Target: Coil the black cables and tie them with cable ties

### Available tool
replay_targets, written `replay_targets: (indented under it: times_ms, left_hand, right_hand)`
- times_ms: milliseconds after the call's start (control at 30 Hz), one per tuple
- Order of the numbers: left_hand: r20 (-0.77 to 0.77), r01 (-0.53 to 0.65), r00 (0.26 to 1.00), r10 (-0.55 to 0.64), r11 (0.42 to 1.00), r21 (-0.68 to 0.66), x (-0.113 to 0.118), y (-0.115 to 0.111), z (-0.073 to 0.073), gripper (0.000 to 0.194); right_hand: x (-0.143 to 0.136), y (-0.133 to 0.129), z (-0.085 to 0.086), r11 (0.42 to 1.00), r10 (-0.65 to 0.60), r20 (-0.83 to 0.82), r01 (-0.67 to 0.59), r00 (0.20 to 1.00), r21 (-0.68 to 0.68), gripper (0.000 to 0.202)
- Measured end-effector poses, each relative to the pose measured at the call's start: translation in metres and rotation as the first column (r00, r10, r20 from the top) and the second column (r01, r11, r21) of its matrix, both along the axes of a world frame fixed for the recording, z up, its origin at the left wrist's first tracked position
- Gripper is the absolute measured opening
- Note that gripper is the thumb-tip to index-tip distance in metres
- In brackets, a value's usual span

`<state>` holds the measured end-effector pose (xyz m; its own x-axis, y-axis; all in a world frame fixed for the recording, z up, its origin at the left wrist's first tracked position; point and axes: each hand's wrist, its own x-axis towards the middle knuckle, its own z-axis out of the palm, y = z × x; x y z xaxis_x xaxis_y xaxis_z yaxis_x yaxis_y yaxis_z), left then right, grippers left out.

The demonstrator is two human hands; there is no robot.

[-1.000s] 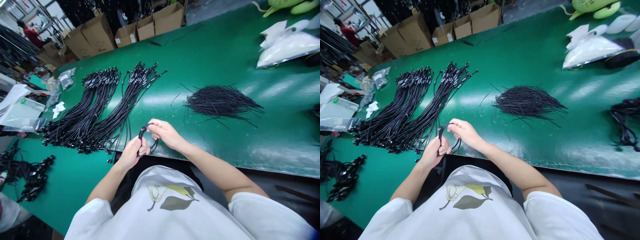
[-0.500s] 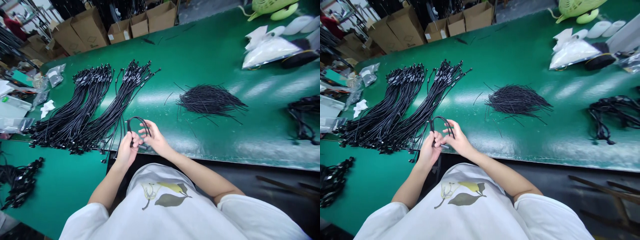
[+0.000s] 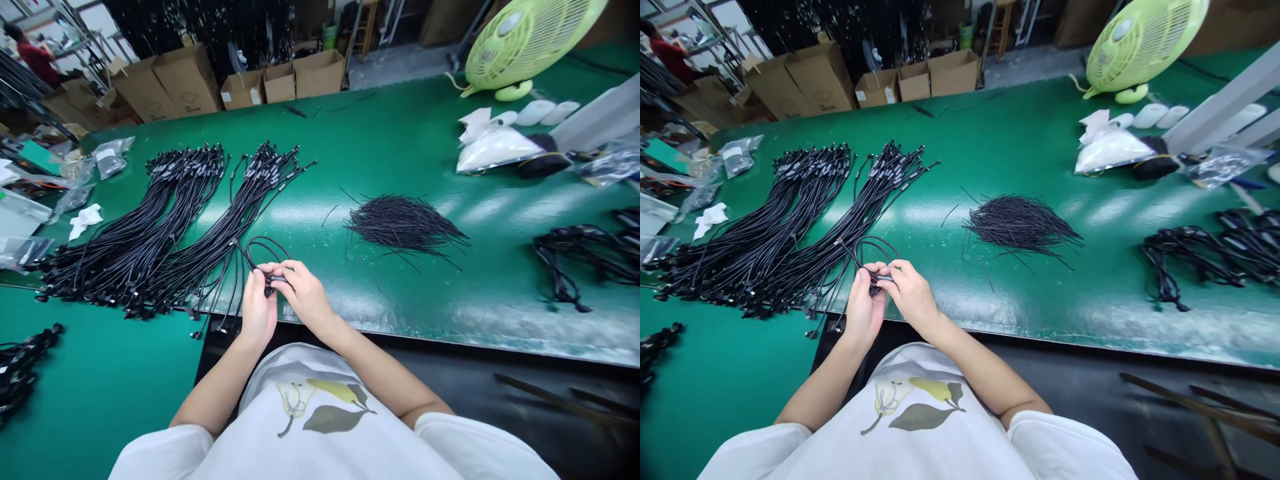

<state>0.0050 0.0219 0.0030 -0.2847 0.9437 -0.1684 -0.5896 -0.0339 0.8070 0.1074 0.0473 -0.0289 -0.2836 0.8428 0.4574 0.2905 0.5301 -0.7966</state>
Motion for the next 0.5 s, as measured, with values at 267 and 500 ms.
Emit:
replay_targets:
  times_ms: [267, 500]
  left_hand:
    - [-0.025, 0.230, 0.973, -0.229, 0.971, 0.068, -0.004, -0.003, 0.011, 0.034]
    - [-0.093, 0.389, 0.910, -0.404, 0.910, -0.146, 0.004, -0.012, -0.017, 0.042]
  right_hand:
    - [0.026, 0.016, -0.002, 0.819, 0.008, -0.559, -0.326, 0.829, -0.473, 0.065]
    - [0.010, 0.019, 0.014, 0.617, -0.104, -0.660, -0.471, 0.744, -0.630, 0.050]
